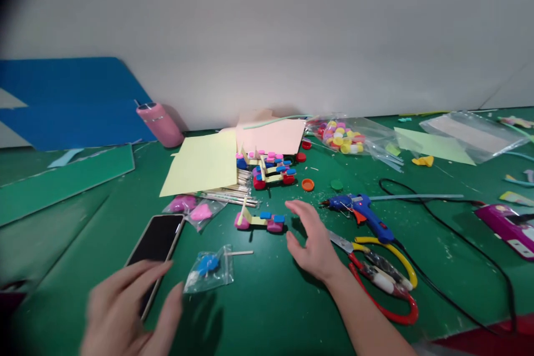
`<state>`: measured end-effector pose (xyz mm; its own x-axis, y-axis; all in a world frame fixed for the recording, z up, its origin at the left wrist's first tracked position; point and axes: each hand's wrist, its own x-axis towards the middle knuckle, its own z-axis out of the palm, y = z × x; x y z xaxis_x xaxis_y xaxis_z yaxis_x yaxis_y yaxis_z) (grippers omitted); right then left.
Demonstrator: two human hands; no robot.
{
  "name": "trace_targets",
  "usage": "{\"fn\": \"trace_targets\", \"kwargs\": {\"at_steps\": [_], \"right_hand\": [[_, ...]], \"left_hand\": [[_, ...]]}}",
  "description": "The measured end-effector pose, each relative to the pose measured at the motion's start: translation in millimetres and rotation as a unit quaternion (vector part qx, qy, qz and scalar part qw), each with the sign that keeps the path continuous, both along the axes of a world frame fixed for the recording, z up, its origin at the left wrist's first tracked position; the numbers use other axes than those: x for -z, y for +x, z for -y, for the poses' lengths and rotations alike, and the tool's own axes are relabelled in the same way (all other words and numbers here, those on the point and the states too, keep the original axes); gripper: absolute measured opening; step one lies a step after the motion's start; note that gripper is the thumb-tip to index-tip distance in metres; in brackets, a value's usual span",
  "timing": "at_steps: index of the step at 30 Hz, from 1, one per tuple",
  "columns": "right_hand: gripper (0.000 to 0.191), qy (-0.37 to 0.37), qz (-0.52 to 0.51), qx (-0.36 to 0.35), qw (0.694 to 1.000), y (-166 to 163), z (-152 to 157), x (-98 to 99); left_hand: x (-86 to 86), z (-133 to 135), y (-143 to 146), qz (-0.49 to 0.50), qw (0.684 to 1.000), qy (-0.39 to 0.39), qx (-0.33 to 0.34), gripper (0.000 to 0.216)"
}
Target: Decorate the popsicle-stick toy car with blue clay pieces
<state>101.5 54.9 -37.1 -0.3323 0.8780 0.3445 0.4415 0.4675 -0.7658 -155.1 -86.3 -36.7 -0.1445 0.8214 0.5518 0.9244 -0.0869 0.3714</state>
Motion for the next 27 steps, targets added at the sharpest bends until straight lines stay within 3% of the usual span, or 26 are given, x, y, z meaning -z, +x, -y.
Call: {"fn": "trace_targets", "kwargs": {"at_steps": [2,5,9,17,27], "right_hand": [[0.032,0.017,-0.023,0.012,1.0,-1.6,4.6,-2.9],[0.017,0.007,-0.027,-0.03,0.999,-15.0,18.3,-5.9],[0.02,-0.083,0.006,-0.148,0.985,-44.2,40.3,-7.9],[0.012,-0.148,0.061,-0.081,0.984,-76.0,47.6,-6.7],[0.018,-0.191,-0.008,-0.072,0.979,-81.1,51.4,-5.1]], "left_hand": [[-7.7,-22.5,4.3,-0.077,0.995,-0.053,0.016,0.036],[-0.4,-35.1,3.9,-0.176,0.976,-0.114,0.055,0.039],[18.2,-31.2,-2.0,-0.22,0.967,-0.092,0.086,0.034],[16.1,-31.6,3.4,-0.144,0.984,-0.046,0.097,0.013],[14.2,-27.6,9.5,-0.046,0.998,-0.027,0.04,0.007]]}}
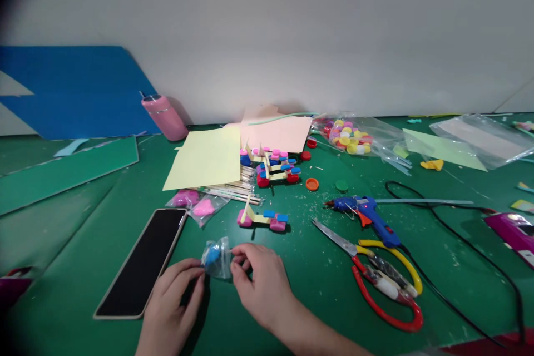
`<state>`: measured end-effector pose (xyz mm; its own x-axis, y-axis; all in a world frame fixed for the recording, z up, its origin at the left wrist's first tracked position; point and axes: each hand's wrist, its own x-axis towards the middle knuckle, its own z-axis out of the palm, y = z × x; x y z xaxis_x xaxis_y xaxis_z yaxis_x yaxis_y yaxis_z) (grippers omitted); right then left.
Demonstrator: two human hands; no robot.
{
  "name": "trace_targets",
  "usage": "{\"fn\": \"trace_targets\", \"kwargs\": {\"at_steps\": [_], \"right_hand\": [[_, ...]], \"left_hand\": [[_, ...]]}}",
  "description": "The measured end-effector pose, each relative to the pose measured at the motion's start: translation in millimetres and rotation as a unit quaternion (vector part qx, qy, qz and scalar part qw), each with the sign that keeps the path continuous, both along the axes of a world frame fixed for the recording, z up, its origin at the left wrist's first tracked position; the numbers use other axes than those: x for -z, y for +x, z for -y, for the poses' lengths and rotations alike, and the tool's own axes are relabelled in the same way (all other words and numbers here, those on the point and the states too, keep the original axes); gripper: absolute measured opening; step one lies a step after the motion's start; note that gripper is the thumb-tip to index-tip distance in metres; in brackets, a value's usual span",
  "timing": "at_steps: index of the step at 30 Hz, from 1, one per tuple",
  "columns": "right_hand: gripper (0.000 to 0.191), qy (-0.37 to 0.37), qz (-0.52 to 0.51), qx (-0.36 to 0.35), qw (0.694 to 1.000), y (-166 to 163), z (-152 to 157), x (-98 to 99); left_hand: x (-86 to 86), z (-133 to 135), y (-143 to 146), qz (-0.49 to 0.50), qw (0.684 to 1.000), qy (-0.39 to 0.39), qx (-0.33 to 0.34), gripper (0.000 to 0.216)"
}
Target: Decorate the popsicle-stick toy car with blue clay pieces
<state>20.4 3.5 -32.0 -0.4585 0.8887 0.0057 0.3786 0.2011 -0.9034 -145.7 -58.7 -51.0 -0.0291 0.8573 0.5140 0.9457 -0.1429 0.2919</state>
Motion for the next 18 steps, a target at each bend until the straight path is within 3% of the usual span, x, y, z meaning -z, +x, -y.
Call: {"fn": "trace_targets", "kwargs": {"at_steps": [9,13,15,16,18], "right_hand": [[0.017,-0.116,-0.131,0.008,0.985,10.7,-7.6,-12.2],[0.02,-0.19,-0.203,-0.005,0.961,20.8,-9.0,-13.6],[0.023,-0.212,-0.22,-0.011,0.952,28.1,-8.0,-13.8],[0.023,-0.215,-0.223,-0.013,0.951,31.9,-7.1,-13.7],[0.023,-0.206,-0.217,-0.012,0.954,38.8,-4.4,-12.7]], "left_hand": [[-12.4,-2.6,20.1,-0.002,0.999,0.018,0.033,0.015],[-18.8,-1.9,32.3,0.141,0.989,-0.039,0.035,0.013],[-23.7,0.1,40.8,0.312,0.946,-0.089,0.006,0.013],[-26.4,1.0,45.6,0.417,0.902,-0.108,-0.014,0.021],[-31.7,1.6,55.5,0.61,0.775,-0.14,-0.089,0.036]]}}
